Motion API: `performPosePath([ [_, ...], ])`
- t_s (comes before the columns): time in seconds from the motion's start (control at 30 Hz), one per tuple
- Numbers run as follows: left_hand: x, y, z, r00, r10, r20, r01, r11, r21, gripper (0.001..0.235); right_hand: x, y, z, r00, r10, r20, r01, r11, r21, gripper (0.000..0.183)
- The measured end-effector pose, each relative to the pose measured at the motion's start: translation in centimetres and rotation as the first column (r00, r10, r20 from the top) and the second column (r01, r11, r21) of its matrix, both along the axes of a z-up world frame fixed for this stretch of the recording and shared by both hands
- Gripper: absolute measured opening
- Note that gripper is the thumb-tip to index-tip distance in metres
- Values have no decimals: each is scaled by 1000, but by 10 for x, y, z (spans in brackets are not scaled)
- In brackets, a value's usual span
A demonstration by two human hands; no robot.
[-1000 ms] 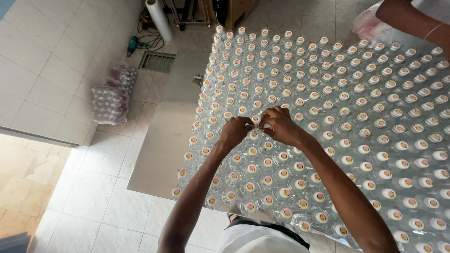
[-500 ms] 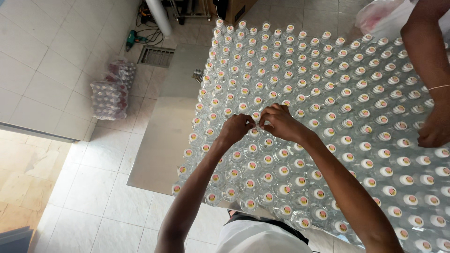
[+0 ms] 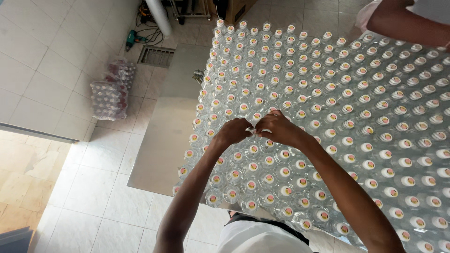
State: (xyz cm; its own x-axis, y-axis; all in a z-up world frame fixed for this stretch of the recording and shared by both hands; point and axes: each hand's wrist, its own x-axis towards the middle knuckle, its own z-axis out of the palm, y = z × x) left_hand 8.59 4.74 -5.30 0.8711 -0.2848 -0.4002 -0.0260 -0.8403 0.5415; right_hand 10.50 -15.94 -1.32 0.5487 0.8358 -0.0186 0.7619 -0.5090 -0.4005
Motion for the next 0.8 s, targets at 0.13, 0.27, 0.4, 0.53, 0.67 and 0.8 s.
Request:
performPosePath([
  [0.13,-8,-3,14,999,-34,37,32,998,46,34,-4,-1,-15,998,-13,69,13,1000,-5,25],
  [0.27,-6,-2,0,999,-32,36,30,997,67,35,-6,3,-28,999,-34,37,37,996,-84,46],
  [0.4,-5,9,16,998,42,35,-42,999,-12,35,-16,12,-2,998,-54,38,58,993,-105,47],
  [0.53,-29,24,58,976,207,74,-173,932,-320,25,-11,11,-20,997,-28,79,41,984,-174,41],
  [0.67,-55,25,60,841,423,-336,-437,167,-884,36,-23,21,22,995,-97,35,101,988,-119,45],
  [0.8,-84,17,65,771,280,-572,-409,-471,-782,42,-56,48,70,875,-299,-380,432,838,335,14],
])
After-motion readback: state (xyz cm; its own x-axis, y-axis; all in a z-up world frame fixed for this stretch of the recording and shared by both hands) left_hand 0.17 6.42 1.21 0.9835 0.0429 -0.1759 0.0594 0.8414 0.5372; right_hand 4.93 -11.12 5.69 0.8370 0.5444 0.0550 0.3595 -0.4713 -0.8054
